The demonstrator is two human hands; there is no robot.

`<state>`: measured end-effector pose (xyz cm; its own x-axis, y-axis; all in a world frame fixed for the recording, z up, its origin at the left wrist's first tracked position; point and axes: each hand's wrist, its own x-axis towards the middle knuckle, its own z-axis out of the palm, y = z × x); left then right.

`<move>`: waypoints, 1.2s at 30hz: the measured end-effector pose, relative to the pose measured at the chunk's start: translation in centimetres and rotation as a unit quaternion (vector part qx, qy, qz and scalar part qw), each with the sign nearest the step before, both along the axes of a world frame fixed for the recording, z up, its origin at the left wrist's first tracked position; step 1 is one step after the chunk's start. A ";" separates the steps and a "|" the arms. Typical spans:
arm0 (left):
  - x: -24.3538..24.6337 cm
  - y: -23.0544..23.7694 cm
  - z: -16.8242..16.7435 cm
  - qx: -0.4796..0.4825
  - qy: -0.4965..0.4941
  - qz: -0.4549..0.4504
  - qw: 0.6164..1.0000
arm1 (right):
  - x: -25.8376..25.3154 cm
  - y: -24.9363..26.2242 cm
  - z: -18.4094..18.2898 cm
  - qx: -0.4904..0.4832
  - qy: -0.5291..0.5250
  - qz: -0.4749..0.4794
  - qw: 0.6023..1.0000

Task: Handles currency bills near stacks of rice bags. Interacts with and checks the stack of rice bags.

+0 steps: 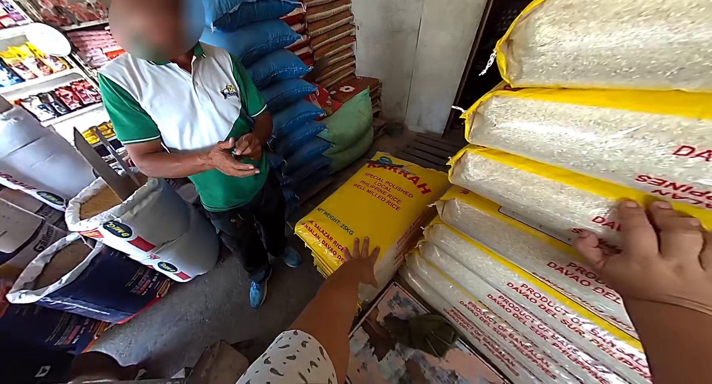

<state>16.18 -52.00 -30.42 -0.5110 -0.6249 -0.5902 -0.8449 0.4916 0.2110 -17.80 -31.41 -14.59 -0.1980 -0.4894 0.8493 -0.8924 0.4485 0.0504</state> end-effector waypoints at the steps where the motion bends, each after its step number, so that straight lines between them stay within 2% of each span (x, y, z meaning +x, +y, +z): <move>1: 0.0 0.0 0.0 0.000 0.000 0.000 1.000 | 0.0 0.0 0.0 0.001 -0.001 0.000 1.000; 17: -0.1 0.0 0.3 0.003 -0.013 -0.004 1.000 | -0.5 -0.1 -0.3 0.004 0.015 -0.004 1.000; 25: -0.2 0.0 0.0 0.003 -0.021 -0.002 1.000 | -0.2 0.0 0.1 -0.016 0.064 -0.012 0.998; 36: 0.0 -0.1 -0.2 -0.003 -0.009 -0.003 1.000 | 0.0 0.0 0.0 -0.004 0.038 -0.012 0.999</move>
<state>16.23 -52.08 -30.63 -0.5047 -0.6251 -0.5955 -0.8451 0.4986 0.1929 -17.83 -31.37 -14.57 -0.1449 -0.4790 0.8658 -0.8748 0.4708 0.1140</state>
